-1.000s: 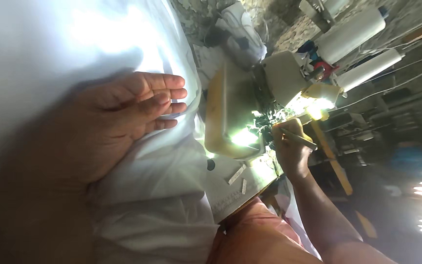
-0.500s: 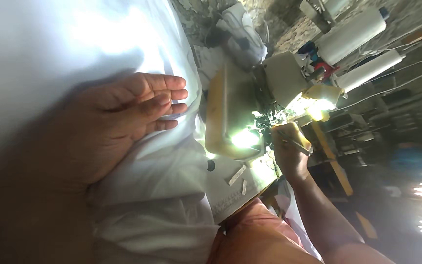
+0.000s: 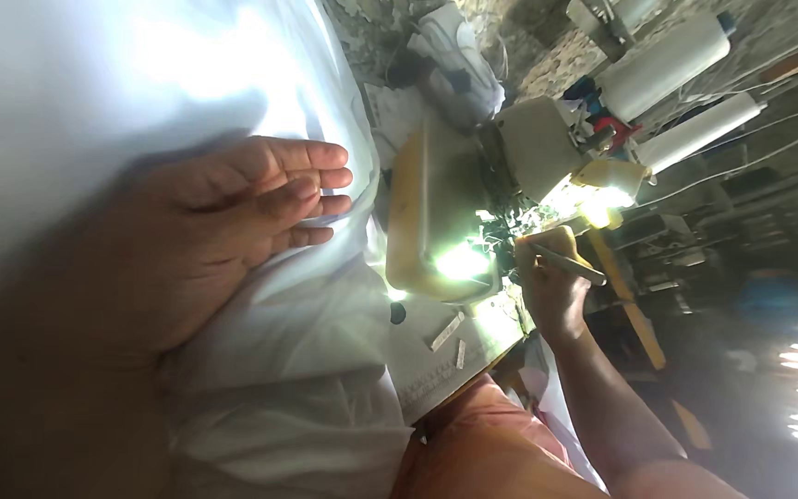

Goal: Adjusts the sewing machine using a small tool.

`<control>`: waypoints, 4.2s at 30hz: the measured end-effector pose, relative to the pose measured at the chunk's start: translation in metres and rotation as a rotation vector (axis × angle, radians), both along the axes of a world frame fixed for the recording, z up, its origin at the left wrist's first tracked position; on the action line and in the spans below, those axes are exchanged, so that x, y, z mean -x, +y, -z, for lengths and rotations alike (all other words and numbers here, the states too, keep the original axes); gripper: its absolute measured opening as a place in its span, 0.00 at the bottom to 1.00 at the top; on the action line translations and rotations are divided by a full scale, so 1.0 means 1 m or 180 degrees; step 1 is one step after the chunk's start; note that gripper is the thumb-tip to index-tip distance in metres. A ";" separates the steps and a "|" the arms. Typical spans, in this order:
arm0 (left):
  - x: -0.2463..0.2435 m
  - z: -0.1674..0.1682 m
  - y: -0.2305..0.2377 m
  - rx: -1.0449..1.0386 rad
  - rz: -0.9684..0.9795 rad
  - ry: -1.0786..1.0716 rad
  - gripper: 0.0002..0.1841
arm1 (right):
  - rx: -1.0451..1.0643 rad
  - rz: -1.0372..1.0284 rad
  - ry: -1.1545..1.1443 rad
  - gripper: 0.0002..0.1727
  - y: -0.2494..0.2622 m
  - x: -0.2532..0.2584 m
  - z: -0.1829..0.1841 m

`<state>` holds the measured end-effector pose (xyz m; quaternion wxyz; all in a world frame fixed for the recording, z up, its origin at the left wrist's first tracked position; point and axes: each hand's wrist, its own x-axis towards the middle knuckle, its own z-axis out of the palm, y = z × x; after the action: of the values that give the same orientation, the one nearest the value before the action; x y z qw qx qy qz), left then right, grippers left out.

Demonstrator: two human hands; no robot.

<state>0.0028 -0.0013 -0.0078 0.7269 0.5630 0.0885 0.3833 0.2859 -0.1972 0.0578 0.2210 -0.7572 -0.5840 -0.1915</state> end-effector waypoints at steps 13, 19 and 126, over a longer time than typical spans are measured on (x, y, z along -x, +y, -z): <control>0.001 0.000 0.000 -0.0007 -0.0012 0.0017 0.15 | 0.0045 0.0010 0.0175 0.06 0.002 0.000 -0.004; 0.000 -0.001 -0.001 0.0009 0.0004 0.0039 0.16 | 0.0075 0.0118 0.0177 0.07 0.002 0.002 -0.003; 0.002 -0.020 -0.008 0.0115 -0.0102 0.0407 0.16 | -0.0127 -0.0389 -0.0067 0.08 -0.009 -0.004 0.012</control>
<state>0.0004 -0.0095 0.0119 0.7236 0.5716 0.1506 0.3565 0.2903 -0.2059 0.0459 0.2412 -0.7135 -0.6275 -0.1973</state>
